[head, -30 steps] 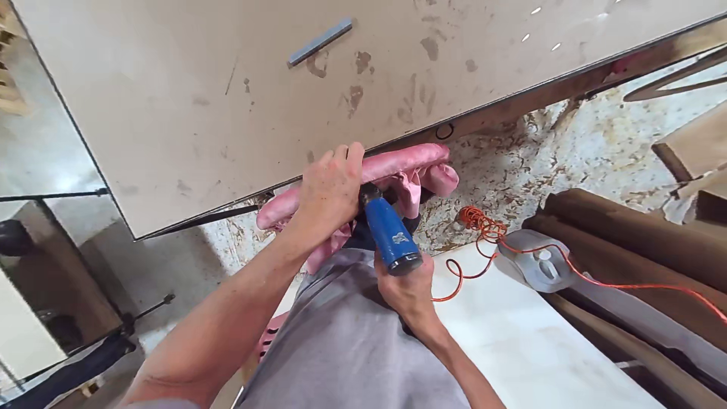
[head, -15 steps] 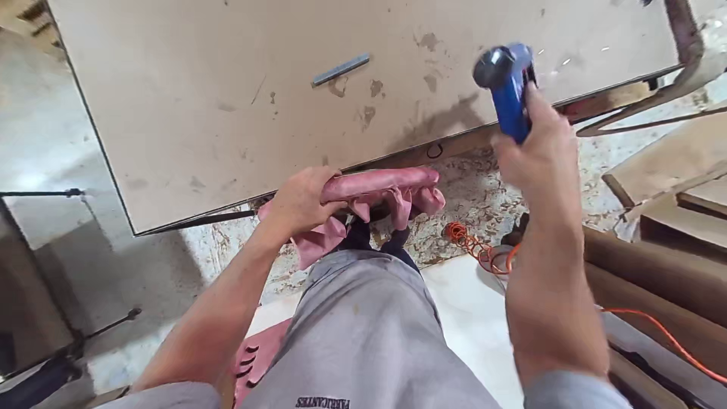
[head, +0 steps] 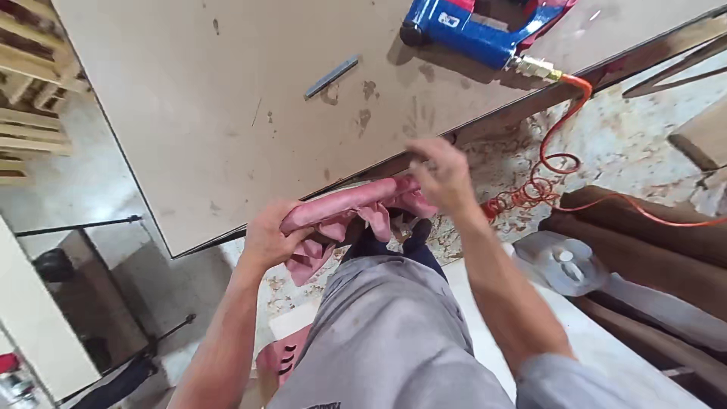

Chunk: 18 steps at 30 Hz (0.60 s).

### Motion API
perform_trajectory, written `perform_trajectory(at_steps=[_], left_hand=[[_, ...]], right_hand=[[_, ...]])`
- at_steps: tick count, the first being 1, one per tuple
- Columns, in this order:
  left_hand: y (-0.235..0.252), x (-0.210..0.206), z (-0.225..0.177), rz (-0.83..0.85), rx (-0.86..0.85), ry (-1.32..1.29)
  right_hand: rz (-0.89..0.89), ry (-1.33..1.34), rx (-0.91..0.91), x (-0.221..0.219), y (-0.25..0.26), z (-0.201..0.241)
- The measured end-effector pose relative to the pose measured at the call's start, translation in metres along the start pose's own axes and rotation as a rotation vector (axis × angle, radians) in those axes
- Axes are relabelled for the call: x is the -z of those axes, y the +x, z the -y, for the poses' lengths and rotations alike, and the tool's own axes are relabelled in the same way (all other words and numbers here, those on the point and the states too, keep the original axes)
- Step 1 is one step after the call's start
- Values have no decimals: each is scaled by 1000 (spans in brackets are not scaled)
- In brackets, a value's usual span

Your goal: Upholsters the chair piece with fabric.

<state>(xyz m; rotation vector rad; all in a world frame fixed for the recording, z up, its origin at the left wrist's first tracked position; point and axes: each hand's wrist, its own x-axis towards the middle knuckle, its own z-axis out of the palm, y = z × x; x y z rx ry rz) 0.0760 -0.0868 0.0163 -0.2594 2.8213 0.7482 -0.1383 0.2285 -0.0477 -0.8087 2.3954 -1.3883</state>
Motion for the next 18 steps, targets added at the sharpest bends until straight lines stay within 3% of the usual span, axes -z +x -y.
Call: perform_trajectory(at_steps=[3, 5, 9, 14, 16, 18], left_hand=[[-6, 14, -7, 95, -3, 10], [2, 13, -35, 139, -13, 91], [26, -12, -80, 61, 156, 320], [32, -25, -89, 38, 124, 356], [32, -32, -97, 38, 95, 383], [34, -36, -112, 86, 103, 406]], right_hand=[[-19, 161, 45, -63, -49, -11], [-87, 172, 103, -91, -58, -13], [-139, 91, 158, -101, -56, -6], [-158, -77, 24, -45, -42, 11], [-256, -262, -35, -3, -11, 16], [-240, -433, -113, 34, 36, 8]])
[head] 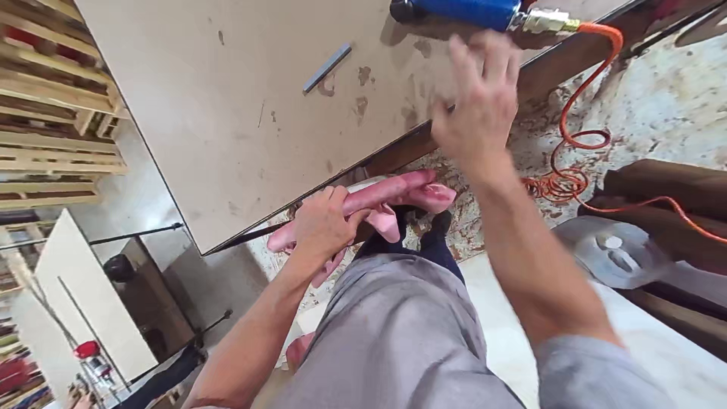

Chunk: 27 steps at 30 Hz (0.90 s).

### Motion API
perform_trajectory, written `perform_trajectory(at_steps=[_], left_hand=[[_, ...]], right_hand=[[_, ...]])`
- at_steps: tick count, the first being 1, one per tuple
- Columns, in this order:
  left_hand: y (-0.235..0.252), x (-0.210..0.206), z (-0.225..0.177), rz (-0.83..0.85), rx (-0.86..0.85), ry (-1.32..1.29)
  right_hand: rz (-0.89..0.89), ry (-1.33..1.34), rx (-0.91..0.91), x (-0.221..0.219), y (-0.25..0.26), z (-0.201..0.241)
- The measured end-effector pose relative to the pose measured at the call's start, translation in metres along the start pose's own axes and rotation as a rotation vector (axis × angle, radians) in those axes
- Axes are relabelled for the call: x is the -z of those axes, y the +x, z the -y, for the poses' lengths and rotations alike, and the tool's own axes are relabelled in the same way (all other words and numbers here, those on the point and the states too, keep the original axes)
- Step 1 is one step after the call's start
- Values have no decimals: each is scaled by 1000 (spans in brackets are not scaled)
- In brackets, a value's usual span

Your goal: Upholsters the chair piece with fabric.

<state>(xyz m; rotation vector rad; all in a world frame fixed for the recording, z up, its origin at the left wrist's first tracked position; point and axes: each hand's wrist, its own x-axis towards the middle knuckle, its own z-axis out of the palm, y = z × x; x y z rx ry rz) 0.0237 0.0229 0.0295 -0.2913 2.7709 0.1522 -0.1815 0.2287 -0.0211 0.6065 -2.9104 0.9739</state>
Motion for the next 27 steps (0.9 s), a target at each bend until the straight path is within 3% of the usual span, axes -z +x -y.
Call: perform_trajectory(at_steps=[5, 11, 14, 17, 21, 23, 27], left_hand=[[13, 15, -23, 193, 85, 26], [31, 16, -21, 166, 157, 20], [42, 13, -10, 95, 157, -2], [43, 9, -5, 26, 111, 19], [42, 3, -13, -39, 80, 42], [42, 4, -22, -16, 89, 68], [48, 5, -38, 22, 55, 114]], right_hand=[[220, -261, -145, -1, 105, -34], [362, -74, -153, 15, 137, -26], [207, 88, -142, 58, 76, -14], [108, 255, -80, 82, -40, 0], [-31, 742, -214, 47, -179, 38], [-1, 932, -324, 23, -207, 56], [131, 870, -325, -5, -221, 75]])
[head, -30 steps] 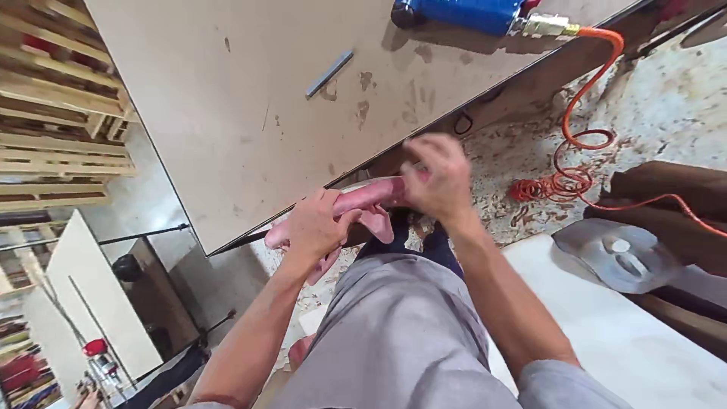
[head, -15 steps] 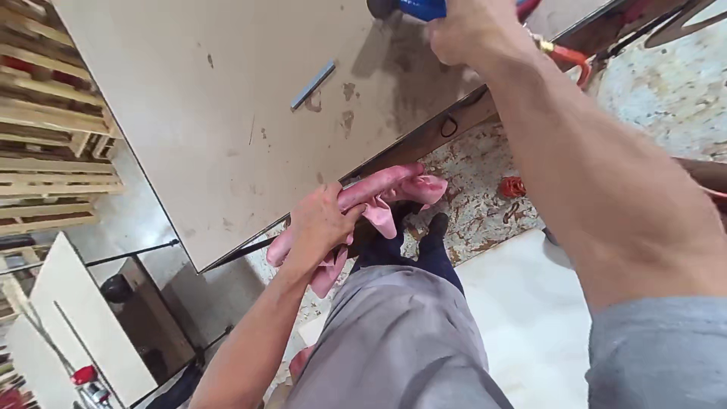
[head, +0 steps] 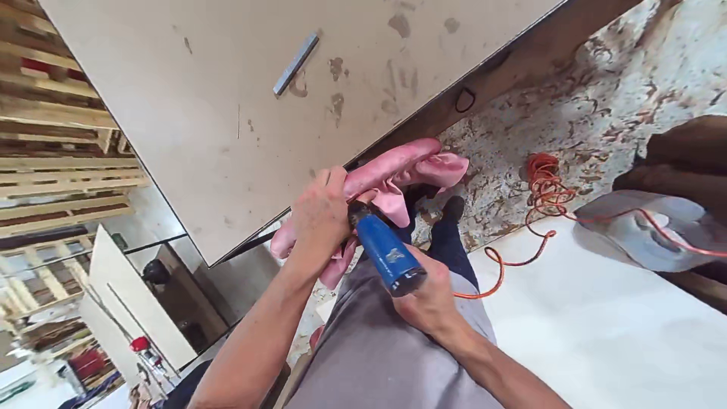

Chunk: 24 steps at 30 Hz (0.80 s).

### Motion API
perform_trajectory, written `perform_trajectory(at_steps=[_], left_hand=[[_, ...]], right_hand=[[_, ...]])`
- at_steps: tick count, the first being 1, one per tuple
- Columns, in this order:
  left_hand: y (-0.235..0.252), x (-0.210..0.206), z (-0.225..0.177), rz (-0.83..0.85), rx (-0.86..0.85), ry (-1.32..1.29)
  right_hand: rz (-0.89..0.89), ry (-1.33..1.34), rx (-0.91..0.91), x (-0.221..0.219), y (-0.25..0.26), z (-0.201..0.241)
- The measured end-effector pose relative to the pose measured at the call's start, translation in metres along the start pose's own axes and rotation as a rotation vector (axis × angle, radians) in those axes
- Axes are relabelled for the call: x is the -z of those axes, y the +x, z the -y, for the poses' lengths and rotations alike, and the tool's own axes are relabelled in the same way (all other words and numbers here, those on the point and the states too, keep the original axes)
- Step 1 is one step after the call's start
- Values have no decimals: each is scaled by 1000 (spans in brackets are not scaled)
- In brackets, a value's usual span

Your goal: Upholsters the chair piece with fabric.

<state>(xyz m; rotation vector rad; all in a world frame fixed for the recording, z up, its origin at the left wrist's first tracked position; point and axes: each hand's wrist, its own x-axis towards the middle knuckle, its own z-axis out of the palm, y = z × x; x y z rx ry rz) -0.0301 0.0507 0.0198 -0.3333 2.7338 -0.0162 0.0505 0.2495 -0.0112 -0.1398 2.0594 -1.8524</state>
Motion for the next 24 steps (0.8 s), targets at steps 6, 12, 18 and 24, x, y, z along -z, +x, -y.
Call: perform_trajectory(at_steps=[6, 12, 18, 24], left_hand=[[5, 1, -11, -12, 11, 16], [6, 3, -12, -14, 10, 43], [8, 1, -5, 3, 1, 45], [10, -1, 0, -26, -39, 25]], right_hand=[[-94, -3, -11, -1, 1, -7], [-82, 2, -33, -7, 10, -12], [-90, 1, -30, -10, 13, -17], [-140, 67, -36, -4, 13, -26]])
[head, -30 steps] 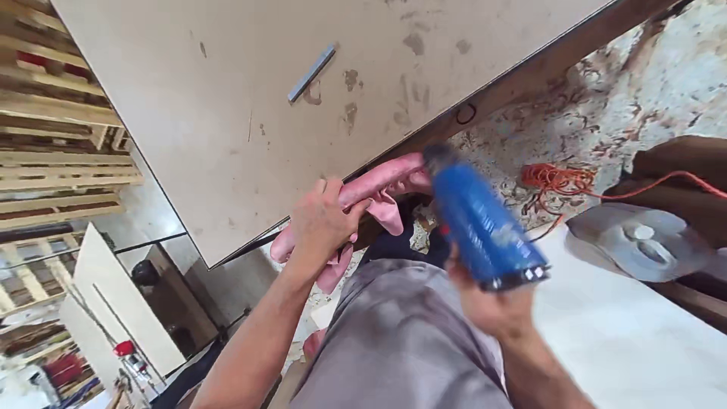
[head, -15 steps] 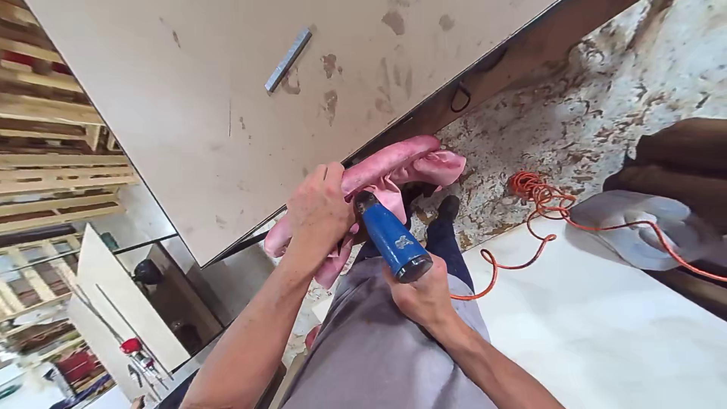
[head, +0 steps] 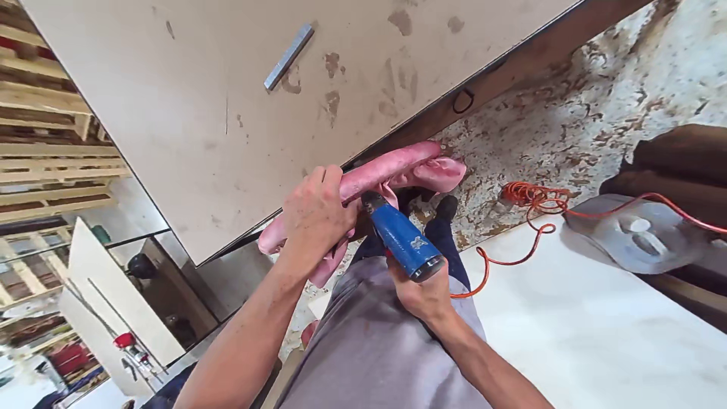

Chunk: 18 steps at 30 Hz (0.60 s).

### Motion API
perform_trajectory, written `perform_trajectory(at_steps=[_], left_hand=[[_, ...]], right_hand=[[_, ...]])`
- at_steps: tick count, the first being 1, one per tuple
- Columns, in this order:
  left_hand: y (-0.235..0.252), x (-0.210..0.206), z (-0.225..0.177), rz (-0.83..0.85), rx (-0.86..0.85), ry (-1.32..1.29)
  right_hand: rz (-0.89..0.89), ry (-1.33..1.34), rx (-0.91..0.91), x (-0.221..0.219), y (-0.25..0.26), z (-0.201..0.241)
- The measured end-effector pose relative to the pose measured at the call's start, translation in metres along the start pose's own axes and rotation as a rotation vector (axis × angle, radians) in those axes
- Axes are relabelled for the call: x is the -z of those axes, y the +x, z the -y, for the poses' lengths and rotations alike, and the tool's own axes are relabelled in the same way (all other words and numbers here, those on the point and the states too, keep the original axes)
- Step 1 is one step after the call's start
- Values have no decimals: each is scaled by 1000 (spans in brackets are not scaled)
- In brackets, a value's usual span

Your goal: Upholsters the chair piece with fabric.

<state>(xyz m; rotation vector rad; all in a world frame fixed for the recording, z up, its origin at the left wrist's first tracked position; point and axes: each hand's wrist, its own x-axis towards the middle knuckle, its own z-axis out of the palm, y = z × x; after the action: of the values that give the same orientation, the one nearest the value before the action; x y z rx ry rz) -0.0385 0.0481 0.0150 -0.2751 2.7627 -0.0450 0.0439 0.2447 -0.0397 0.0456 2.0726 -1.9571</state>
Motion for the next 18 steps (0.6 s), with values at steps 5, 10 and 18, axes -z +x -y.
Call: perform_trajectory(at_steps=[5, 10, 18], left_hand=[[2, 1, 0, 11, 16, 7], [2, 1, 5, 4, -2, -8], [-16, 4, 19, 61, 86, -37]], right_hand=[[17, -43, -11, -3, 7, -3], [-98, -50, -36, 23, 15, -6], [148, -885, 45, 105, 157, 109]])
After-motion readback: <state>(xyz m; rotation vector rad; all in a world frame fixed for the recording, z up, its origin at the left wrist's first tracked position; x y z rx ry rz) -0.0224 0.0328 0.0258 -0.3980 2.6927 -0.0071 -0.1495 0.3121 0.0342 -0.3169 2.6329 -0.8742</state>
